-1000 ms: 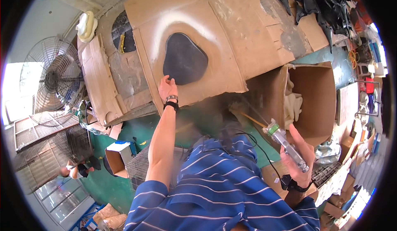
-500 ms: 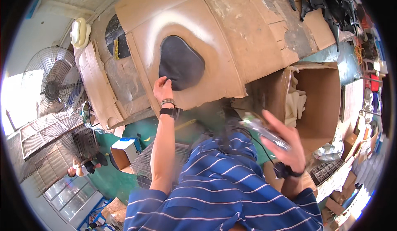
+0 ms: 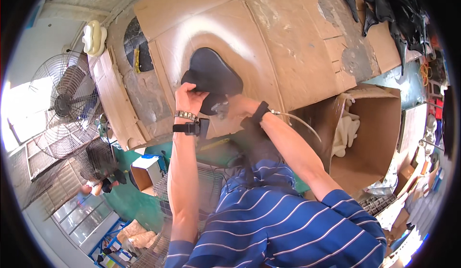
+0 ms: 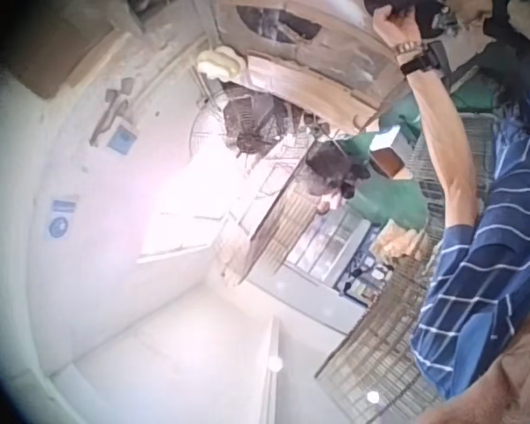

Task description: The person repeatedly picks up black, triangular-shaped parts from a metal drying rack and places them on a cardboard-covered workbench. They use a spray gun to apply a coating to the parts and then return them to the rack. This cycle is repeated for multiple parts.

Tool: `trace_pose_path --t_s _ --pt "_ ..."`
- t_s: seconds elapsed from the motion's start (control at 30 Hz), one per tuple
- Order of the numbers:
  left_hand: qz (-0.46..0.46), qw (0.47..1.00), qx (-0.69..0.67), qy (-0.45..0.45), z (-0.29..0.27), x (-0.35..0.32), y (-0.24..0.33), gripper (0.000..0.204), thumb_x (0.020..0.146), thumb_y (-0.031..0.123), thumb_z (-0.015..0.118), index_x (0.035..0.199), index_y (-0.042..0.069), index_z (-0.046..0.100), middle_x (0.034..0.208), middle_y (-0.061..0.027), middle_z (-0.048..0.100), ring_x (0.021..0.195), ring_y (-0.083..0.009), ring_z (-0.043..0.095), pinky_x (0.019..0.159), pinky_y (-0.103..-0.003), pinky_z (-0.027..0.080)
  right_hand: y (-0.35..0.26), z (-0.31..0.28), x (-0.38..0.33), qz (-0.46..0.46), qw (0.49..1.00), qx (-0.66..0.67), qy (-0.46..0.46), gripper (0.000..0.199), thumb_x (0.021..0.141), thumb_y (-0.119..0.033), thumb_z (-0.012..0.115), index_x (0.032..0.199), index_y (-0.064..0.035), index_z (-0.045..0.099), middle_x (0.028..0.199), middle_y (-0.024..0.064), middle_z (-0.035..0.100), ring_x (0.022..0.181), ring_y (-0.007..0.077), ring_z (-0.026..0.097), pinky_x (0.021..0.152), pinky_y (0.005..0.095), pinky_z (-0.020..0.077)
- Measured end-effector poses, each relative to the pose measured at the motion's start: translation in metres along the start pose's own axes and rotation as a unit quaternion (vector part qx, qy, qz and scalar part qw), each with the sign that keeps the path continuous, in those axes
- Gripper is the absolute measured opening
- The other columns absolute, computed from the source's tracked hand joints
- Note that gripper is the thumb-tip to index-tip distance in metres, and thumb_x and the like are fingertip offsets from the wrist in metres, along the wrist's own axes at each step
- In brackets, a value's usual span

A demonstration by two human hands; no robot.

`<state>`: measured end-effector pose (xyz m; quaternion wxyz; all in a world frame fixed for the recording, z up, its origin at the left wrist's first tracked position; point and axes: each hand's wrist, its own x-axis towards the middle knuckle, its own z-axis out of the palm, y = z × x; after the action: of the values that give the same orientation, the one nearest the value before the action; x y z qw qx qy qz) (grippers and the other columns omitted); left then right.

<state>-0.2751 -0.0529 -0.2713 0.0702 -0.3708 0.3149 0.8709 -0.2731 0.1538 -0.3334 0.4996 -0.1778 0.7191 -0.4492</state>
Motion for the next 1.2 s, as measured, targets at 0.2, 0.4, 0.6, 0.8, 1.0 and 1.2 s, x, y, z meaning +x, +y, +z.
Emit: trace_pose_path --t_s 0.2,0.4,0.6,0.8,1.0,1.2 --pt "0.106 0.985 -0.124 0.047 0.045 0.052 0.062 0.035 0.082 0.005 0.045 0.111 -0.009 0.059 0.118 -0.0238 0.064 0.113 -0.0418 0.059 0.105 -0.055 0.044 -0.012 0.0 -0.013 0.018 0.995 0.095 0.009 0.109 0.065 0.002 0.066 0.153 0.0082 0.002 0.074 0.0221 0.067 0.055 0.027 0.064 0.045 0.0359 0.0493" --pt "0.276 0.954 -0.114 -0.015 0.14 0.041 0.154 0.043 0.086 0.007 0.044 0.126 -0.005 0.054 0.129 -0.021 0.061 0.119 -0.041 0.056 0.108 -0.056 0.038 -0.01 -0.004 -0.016 0.062 0.994 0.081 0.024 0.113 0.065 0.002 0.066 0.157 -0.0011 0.0 0.076 0.0193 0.066 0.056 0.0229 0.064 0.042 0.0343 0.0447" --pt "0.332 0.927 -0.17 -0.044 0.096 -0.041 0.214 0.048 0.078 0.004 0.049 0.124 -0.007 0.053 0.127 -0.0225 0.059 0.124 -0.0396 0.054 0.106 -0.058 0.04 -0.046 -0.017 -0.033 0.124 0.991 0.047 -0.007 0.115 0.067 -0.002 0.071 0.158 -0.0051 0.001 0.076 0.0145 0.067 0.053 0.0181 0.057 0.045 0.0316 0.0429" --pt "0.32 0.906 -0.254 -0.112 -0.071 -0.152 0.16 0.033 0.078 0.012 0.054 0.107 -0.002 0.06 0.117 -0.0177 0.065 0.108 -0.033 0.063 0.093 -0.048 0.051 -0.02 0.013 -0.026 -0.016 0.995 -0.067 0.077 0.108 0.065 -0.006 0.074 0.156 0.0001 0.015 0.101 0.0282 0.067 0.085 0.0305 0.069 0.073 0.0366 0.0535" --pt "0.412 0.845 -0.338 0.036 -0.201 -0.295 0.04 0.019 0.07 0.002 0.062 0.09 0.002 0.061 0.091 -0.0115 0.067 0.086 -0.0237 0.065 0.081 -0.037 0.052 -0.063 0.101 -0.105 -0.015 0.998 0.063 0.009 0.1 0.075 0.001 0.071 0.158 -0.0078 0.015 0.087 0.0093 0.067 0.061 0.0124 0.06 0.046 0.0246 0.0436" --pt "0.426 0.74 -0.515 0.074 -0.324 -0.439 -0.051 0.026 0.075 0.008 0.05 0.096 -0.002 0.062 0.1 -0.0135 0.068 0.095 -0.0307 0.066 0.091 -0.044 0.051 -0.08 0.171 -0.146 0.066 0.994 -0.069 -0.055 0.098 0.077 0.007 0.067 0.158 -0.0082 0.014 0.086 0.0103 0.069 0.064 0.0148 0.065 0.044 0.0249 0.0443"
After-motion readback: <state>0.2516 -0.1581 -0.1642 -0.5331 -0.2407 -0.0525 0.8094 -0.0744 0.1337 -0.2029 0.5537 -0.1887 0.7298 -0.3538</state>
